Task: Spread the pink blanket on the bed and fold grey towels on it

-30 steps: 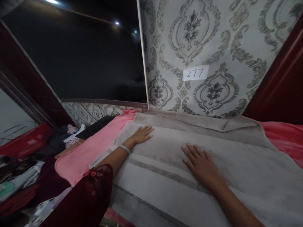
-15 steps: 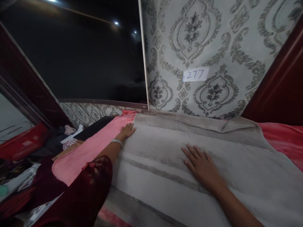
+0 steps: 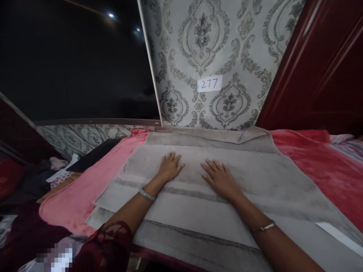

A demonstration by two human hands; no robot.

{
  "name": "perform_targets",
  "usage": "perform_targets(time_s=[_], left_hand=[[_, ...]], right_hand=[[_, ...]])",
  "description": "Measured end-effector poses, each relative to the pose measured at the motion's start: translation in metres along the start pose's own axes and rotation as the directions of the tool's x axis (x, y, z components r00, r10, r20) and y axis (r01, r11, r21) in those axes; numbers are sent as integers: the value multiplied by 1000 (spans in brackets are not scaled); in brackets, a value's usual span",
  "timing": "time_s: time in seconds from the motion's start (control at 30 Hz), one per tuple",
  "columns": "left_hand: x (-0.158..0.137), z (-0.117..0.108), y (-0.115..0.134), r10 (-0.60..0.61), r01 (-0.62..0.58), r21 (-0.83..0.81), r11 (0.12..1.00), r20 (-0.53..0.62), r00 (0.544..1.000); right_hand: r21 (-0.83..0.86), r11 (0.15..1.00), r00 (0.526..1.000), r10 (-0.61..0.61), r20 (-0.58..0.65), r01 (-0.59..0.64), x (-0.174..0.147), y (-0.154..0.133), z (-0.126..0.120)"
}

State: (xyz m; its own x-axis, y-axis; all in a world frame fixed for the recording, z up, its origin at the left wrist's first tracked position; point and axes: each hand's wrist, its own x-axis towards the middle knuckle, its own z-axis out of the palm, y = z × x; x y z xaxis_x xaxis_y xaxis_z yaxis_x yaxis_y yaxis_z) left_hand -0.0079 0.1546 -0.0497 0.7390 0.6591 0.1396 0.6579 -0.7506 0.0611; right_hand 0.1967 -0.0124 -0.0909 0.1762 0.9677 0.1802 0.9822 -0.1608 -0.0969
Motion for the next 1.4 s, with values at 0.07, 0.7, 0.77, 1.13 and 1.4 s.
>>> perform_targets(time_s=[0.07,0.7,0.77,1.13,1.4], left_hand=[[-1,1,-1,-6,5,-15,1000,-9,1000],[3,2,-10,18,-19,-5,1000,-11,1000],[4,2,-11,19,-19,0,1000,-8,1000],[10,-3,-10,22,-21,77,997,-11,1000],[11,-7,-7,18,-16,101,995,-15,1000]], right_hand=[[-8,1000,1000,9,12,-9,0,1,-1],[-82,992,987,107,116,-98,89,29,-9],[-94,982,979,173,106,-163,82,55,-10],[-106,732,728,681,78,-673,-28,190,-61],[-128,737,748,658,-88,-664,-70,132,-63]])
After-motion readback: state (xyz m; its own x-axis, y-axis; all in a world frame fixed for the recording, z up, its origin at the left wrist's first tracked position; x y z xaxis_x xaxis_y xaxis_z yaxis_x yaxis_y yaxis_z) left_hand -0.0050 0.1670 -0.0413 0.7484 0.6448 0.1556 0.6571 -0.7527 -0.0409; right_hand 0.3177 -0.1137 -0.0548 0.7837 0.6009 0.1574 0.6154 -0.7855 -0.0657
